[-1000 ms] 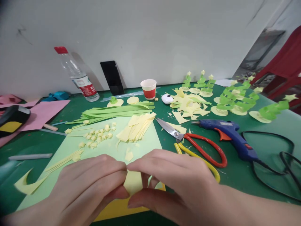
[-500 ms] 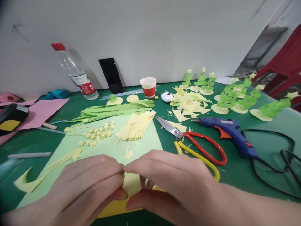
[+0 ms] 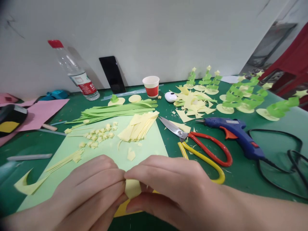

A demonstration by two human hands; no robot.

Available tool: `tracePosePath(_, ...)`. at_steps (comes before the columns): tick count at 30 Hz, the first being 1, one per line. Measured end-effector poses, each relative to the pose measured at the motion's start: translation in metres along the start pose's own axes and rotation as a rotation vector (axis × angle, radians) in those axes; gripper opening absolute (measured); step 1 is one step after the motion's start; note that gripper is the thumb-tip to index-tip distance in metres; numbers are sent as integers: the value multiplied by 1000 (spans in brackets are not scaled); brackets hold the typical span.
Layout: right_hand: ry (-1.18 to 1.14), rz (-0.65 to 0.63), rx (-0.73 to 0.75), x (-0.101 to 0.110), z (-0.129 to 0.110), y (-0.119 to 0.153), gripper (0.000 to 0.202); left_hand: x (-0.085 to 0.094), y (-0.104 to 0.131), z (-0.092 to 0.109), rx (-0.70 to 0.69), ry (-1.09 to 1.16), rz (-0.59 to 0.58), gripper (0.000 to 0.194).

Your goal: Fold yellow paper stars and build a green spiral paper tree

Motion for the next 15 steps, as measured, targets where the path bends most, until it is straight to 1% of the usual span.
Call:
tracePosePath(3, -58, -46, -35, 0, 4, -1, 14, 2, -1, -1, -38, -5, 42, 34)
tracePosePath(6, -109, -72, -42, 3, 5, -3, 12, 3, -2, -5, -50, 9, 69, 27)
tracePosePath(8, -127, -53, -73, 6, 7, -5, 13, 3, -3, -7, -56, 47, 72, 22)
tracePosePath(12, -263, 35, -221, 10, 16, -7, 14, 6, -4, -11, -41, 102, 117, 21)
tracePosePath(15, -299, 53, -245, 10, 17, -7, 14, 5, -4, -12, -33, 112, 127, 20)
Point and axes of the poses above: each hand's wrist, its own y-axis away from the middle knuckle, its own x-axis out of the back of the hand, z = x × y, the point moved 6 cm from there along -y, towards the middle knuckle, and after that the axes turned 15 degrees about -y, right-handed, at the moved point
